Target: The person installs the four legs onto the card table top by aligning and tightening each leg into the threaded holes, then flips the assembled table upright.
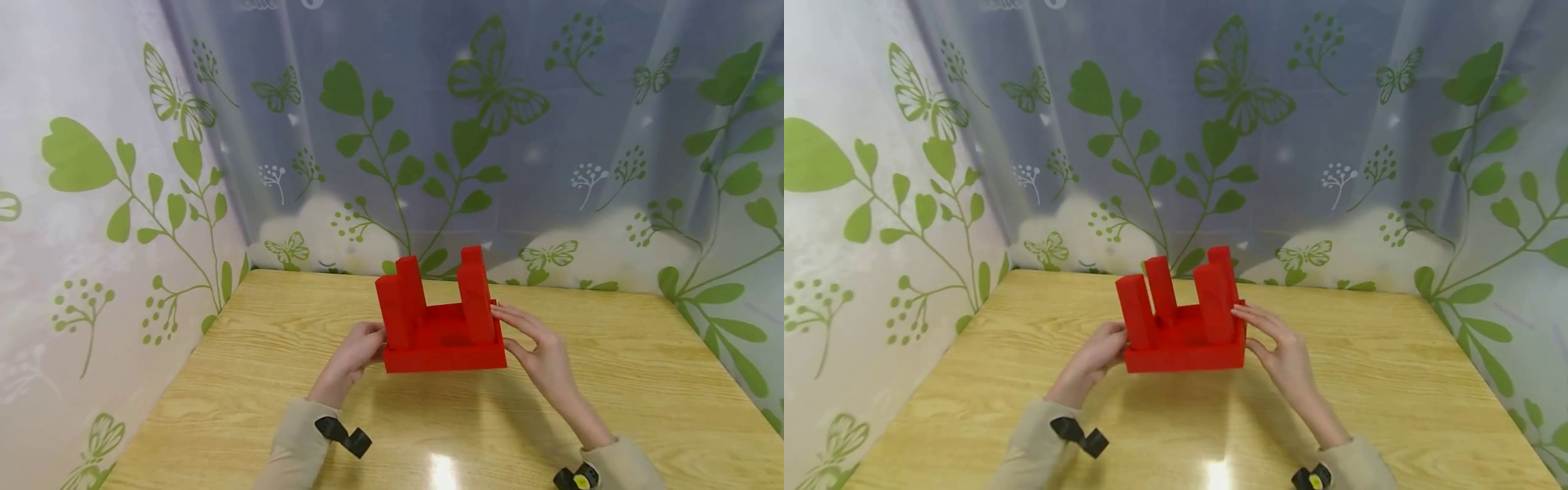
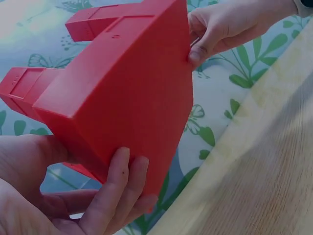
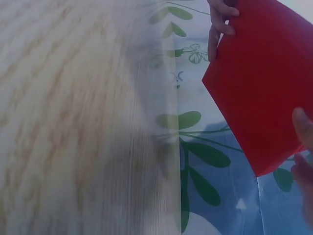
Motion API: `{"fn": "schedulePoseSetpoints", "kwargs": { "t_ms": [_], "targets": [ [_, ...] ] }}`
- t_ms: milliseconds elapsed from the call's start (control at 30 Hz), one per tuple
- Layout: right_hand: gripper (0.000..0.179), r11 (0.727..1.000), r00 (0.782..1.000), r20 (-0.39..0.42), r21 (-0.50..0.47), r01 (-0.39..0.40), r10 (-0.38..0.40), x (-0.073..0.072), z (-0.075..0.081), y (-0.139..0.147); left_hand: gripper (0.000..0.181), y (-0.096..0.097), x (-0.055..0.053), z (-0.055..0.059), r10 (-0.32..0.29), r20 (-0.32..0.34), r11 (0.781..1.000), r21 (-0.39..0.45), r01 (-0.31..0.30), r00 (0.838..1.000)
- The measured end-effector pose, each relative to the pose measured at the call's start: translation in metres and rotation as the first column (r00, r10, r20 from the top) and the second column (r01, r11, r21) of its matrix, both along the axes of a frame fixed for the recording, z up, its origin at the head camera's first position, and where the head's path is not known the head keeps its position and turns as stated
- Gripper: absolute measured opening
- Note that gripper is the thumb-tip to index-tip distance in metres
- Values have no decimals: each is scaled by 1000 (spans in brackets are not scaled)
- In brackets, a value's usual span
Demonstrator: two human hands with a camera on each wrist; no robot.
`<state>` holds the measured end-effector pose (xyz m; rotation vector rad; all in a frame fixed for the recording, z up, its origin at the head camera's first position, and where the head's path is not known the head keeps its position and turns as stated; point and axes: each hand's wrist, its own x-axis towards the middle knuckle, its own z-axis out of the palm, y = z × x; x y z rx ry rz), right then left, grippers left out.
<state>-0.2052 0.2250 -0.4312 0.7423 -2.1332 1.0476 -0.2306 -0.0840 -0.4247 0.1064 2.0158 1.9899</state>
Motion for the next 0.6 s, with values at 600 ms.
{"fn": "schedulePoseSetpoints", "kwargs": {
  "t_ms": [600],
  "targets": [
    [49,960,998,43,-278,-23,37,6,9,-2,50,1,2,6,-132,-310,986,-142,92,942]
  ]
}}
